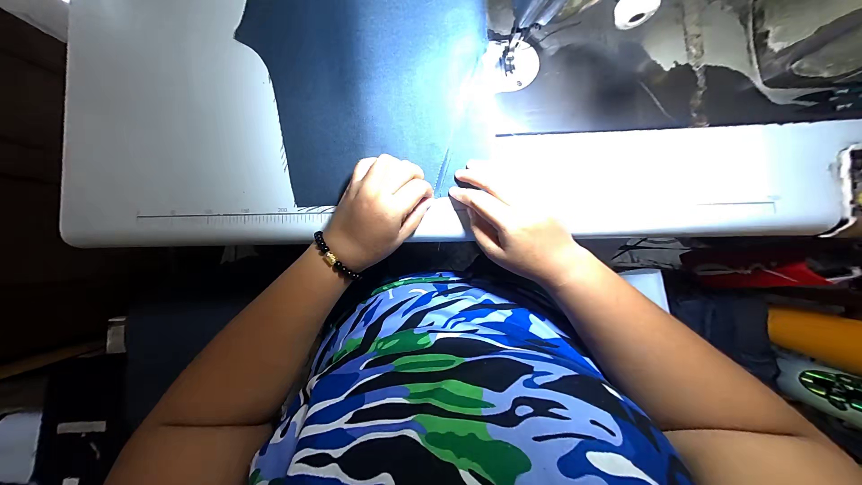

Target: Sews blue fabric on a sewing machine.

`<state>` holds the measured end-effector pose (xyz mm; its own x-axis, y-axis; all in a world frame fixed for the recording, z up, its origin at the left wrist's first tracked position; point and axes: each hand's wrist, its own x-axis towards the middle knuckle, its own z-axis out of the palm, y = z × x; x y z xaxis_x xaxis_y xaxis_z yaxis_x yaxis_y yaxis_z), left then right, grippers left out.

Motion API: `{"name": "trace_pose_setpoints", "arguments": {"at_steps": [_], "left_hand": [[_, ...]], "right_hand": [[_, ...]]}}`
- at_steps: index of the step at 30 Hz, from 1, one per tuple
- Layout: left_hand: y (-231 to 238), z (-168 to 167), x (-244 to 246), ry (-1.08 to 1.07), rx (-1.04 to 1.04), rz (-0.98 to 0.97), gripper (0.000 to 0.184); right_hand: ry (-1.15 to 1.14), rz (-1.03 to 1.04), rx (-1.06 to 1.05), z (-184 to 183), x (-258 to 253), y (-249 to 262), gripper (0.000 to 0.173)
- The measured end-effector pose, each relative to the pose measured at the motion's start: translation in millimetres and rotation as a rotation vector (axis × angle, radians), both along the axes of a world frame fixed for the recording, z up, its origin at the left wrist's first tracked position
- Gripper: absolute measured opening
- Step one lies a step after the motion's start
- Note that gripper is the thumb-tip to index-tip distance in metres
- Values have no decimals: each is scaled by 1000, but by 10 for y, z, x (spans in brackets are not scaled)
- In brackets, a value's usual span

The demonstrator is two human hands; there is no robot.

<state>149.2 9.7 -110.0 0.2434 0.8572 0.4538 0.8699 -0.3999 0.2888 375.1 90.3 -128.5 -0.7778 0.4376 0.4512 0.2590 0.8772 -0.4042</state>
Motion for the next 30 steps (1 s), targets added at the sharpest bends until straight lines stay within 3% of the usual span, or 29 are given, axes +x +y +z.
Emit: {"name": "trace_pose_setpoints", "arguments": {"at_steps": [19, 22, 26, 30], "left_hand": [[13, 57, 37, 114, -60, -8, 20], [74, 232, -2, 117, -213, -71, 20], [466, 728, -66, 190, -606, -141, 28], [982, 633, 20, 209, -332, -82, 32]], "right_hand": [[-34, -12, -10, 50, -23, 6, 35], [-92, -2, -50, 57, -55, 12, 42], [-99, -5, -43, 68, -65, 2, 41], [-119, -21, -19, 68, -70, -16, 41]]}}
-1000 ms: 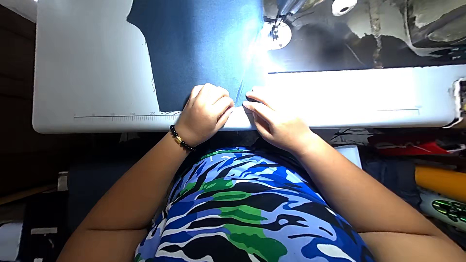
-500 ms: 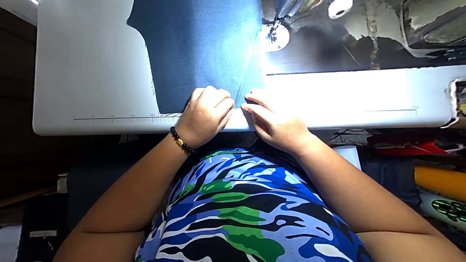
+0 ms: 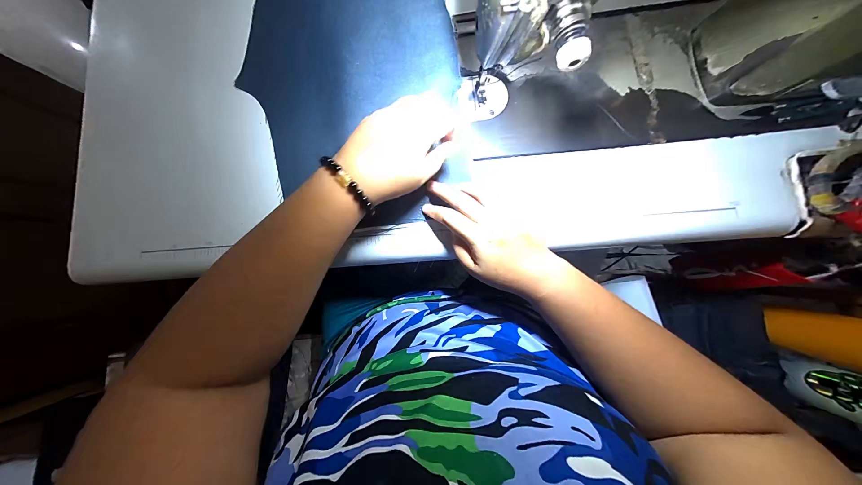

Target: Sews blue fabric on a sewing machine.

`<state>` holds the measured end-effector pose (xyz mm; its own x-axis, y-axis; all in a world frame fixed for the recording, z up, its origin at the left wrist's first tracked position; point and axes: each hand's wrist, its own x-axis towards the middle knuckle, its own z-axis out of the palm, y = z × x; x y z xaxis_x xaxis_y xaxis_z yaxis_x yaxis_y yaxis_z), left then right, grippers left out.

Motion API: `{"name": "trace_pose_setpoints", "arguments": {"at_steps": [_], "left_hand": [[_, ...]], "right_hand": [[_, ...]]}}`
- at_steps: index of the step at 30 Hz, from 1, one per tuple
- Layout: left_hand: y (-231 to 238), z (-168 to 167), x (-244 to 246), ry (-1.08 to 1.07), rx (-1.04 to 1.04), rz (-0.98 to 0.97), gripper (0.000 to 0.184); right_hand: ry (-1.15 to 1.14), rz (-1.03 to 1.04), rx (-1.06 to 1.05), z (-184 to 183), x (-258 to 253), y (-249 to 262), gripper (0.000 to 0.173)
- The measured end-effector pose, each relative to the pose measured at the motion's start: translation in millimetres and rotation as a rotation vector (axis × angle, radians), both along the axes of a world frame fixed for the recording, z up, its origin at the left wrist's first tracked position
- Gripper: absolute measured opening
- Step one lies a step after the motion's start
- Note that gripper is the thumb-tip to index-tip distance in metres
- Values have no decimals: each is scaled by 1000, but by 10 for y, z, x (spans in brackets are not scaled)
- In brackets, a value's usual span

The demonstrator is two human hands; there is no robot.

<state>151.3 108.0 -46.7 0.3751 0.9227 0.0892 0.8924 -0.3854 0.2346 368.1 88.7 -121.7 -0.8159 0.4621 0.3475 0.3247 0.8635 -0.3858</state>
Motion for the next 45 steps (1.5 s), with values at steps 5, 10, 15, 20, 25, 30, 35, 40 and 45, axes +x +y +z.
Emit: {"name": "trace_pose_setpoints", "arguments": {"at_steps": [5, 10, 15, 20, 25, 30, 35, 40, 45], "left_hand": [[340, -435, -41, 46, 106, 50, 47], [314, -473, -38, -12, 87, 69, 49], [313, -478, -45, -37, 12, 82, 53], [316, -470, -41, -37, -15, 92, 53], [319, -479, -45, -44, 19, 93, 52], [313, -468, -45, -48, -14, 87, 53], [315, -457, -37, -31, -34, 112, 53], [305, -463, -33, -6, 13, 109, 51], [298, -461, -29, -10, -4, 116, 53]], "right_hand": [[1, 20, 15, -14, 13, 6, 42], [-2, 2, 29, -23, 5, 1, 41], [-3, -6, 31, -20, 4, 2, 40], [-3, -9, 38, -24, 3, 4, 41], [-15, -2, 41, -10, 5, 8, 41], [-3, -12, 44, -15, 0, -2, 41], [2, -14, 46, -13, 0, -2, 41], [1, -14, 42, -14, 2, -1, 41], [2, -16, 43, -15, 4, -3, 41]]}}
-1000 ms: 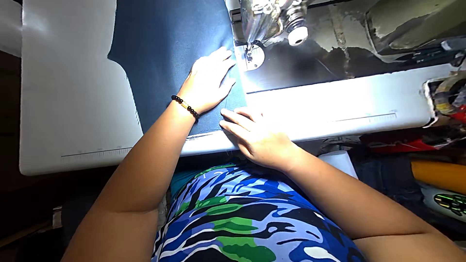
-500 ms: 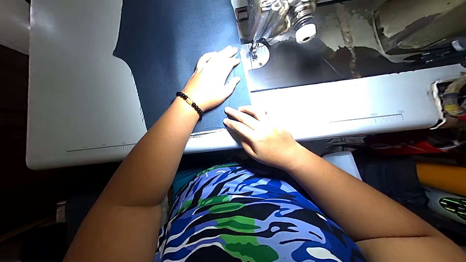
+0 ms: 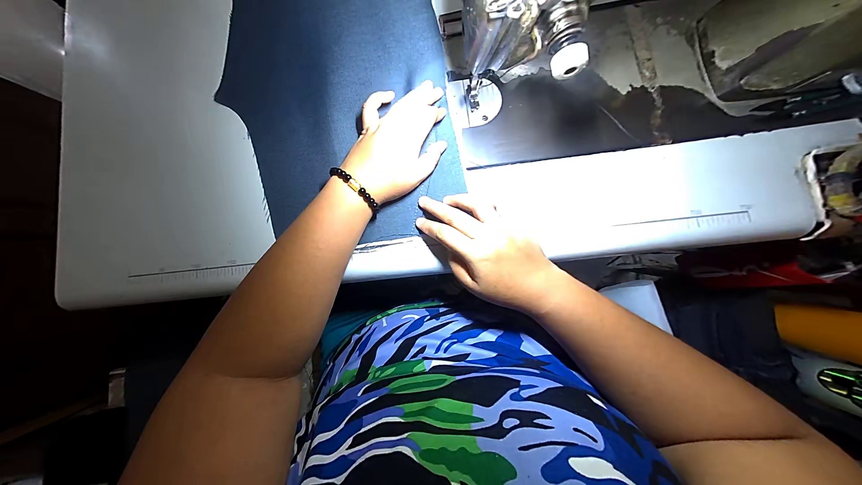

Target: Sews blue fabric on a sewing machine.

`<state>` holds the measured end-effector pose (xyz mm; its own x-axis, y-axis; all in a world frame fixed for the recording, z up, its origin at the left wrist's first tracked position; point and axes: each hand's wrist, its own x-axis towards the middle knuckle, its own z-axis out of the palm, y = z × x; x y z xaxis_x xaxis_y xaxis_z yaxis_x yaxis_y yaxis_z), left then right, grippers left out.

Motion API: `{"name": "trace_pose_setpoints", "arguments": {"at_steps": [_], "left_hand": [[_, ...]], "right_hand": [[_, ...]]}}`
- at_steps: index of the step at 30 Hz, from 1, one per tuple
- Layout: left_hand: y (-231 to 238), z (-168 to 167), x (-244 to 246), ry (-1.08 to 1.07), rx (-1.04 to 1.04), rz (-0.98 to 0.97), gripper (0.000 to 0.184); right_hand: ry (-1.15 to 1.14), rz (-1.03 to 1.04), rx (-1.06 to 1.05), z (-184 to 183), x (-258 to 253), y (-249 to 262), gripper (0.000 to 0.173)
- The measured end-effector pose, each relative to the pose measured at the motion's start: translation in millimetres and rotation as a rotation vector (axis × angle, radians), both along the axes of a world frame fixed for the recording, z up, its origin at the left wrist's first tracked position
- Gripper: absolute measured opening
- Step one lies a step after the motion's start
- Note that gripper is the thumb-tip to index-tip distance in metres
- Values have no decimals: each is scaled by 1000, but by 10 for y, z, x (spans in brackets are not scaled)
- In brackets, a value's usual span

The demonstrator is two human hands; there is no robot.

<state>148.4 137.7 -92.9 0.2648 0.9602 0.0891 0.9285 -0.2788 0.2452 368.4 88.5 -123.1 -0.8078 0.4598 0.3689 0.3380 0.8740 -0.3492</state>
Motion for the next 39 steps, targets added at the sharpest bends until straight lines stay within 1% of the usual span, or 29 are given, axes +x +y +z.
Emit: {"name": "trace_pose_setpoints", "arguments": {"at_steps": [7, 10, 12, 14, 16, 19, 20, 21, 23, 24, 25, 26, 27, 29, 31, 32, 35, 39], "left_hand": [[7, -4, 4, 12, -19, 20, 54], [10, 4, 1, -33, -3, 19, 57], [13, -22, -15, -130, 53, 23, 53], [30, -47, -30, -175, 81, 45, 44], [33, -26, -22, -118, 37, 56, 41], [23, -14, -12, -40, -2, 59, 42], [11, -20, -12, -28, 1, 56, 42], [-15, -26, -14, -26, 12, 46, 42], [-138, -36, -11, -27, 39, 6, 41], [-236, -49, -1, -44, 55, -23, 40], [-352, -63, 15, -66, 65, -50, 38], [-479, -75, 40, -90, 67, -72, 38], [-610, -87, 79, -106, 67, -86, 37], [-837, -99, 192, -124, 82, -105, 34], [-972, -94, 299, -110, 100, -117, 32], [-1007, -99, 336, -98, 102, -125, 32], [-1046, -112, 387, -83, 114, -142, 31], [-1038, -125, 397, -105, 113, -148, 30]], "right_hand": [[-6, 12, -22, 3, 1, 5, 42], [-6, 16, -22, 3, 0, 7, 42], [-11, 12, -15, 13, 1, 5, 41], [-20, 11, -15, 19, 1, 7, 42], [-17, 10, -17, 17, -3, 6, 42], [-24, 1, -37, 19, -6, -6, 42], [-36, 15, -82, 49, 5, 3, 41], [-40, 58, -175, 103, 33, 38, 39], [17, 206, -459, 225, 153, 235, 31], [77, 249, -568, 264, 231, 386, 28], [139, 236, -601, 293, 299, 565, 27], [182, 155, -542, 326, 344, 753, 28], [170, 22, -468, 375, 364, 930, 30], [77, -227, -414, 428, 309, 1247, 31], [-19, -368, -408, 377, 135, 1536, 37], [-80, -379, -384, 365, 23, 1633, 40], [-202, -389, -297, 209, -265, 1864, 39], [-242, -394, -248, 210, -300, 1830, 39]]}}
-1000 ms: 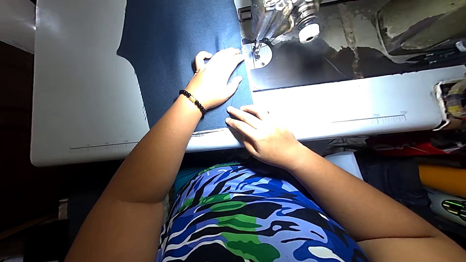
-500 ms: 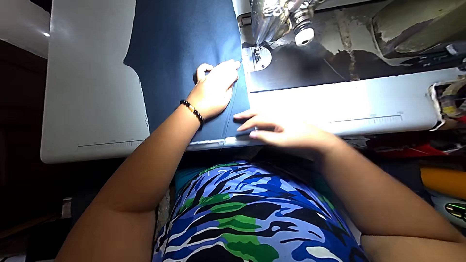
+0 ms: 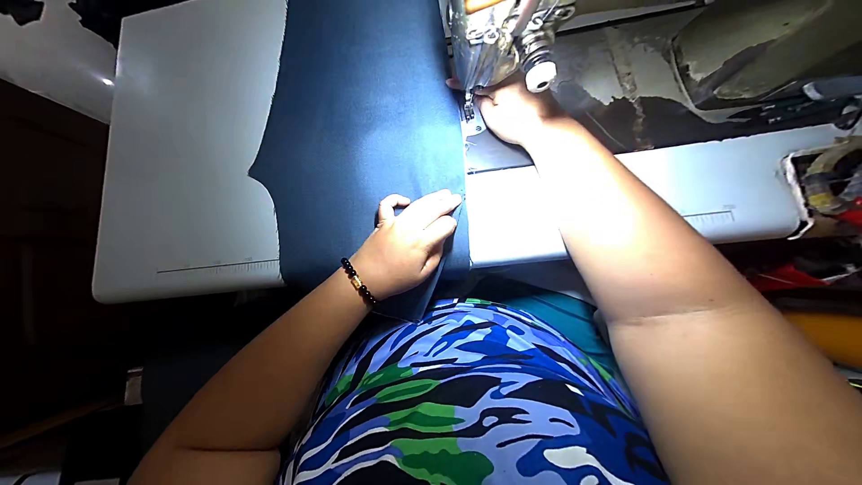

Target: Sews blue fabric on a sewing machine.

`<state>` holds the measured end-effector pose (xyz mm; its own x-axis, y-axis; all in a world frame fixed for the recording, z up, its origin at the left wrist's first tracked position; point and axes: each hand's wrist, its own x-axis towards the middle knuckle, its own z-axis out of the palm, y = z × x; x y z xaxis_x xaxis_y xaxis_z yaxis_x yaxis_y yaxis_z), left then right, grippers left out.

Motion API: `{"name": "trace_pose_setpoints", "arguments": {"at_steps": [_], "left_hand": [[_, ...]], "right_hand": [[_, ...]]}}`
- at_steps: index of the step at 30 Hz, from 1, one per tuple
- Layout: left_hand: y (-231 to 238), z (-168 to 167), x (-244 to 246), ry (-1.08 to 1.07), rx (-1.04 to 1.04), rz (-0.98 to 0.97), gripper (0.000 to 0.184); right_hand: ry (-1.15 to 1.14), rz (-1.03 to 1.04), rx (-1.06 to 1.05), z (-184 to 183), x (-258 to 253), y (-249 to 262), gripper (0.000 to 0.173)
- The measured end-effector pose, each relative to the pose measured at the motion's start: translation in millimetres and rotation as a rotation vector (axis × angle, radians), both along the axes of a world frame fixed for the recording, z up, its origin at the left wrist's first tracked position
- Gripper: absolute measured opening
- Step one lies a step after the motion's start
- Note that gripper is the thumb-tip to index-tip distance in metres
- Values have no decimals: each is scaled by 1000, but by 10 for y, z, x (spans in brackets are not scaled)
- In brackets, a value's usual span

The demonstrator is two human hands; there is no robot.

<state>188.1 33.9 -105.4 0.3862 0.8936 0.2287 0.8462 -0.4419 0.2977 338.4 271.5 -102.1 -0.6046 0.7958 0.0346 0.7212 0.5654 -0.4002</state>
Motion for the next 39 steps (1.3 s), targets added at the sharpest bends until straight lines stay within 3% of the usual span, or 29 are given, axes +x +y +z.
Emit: {"name": "trace_pose_setpoints", "arguments": {"at_steps": [16, 21, 22, 24, 27, 31, 39], "left_hand": [[164, -16, 149, -12, -2, 1, 28], [230, 1, 168, -24, -30, 4, 30], [252, 5, 162, -20, -42, 2, 31], [291, 6, 156, -24, -42, -2, 31], [338, 31, 148, -37, -91, -2, 31], [539, 45, 55, -10, -116, 2, 36], [1155, 83, -196, 66, -105, 6, 41]], "right_hand": [[25, -81, 91, -48, -14, -21, 38], [119, -43, -121, 204, 175, -120, 51], [214, -12, -159, 244, 267, -202, 47], [319, 133, -149, 248, 455, -405, 23], [292, 368, -50, 124, 630, -694, 25], [180, 264, 53, 88, 593, -803, 37], [83, 129, 177, -17, 439, -737, 43]]}}
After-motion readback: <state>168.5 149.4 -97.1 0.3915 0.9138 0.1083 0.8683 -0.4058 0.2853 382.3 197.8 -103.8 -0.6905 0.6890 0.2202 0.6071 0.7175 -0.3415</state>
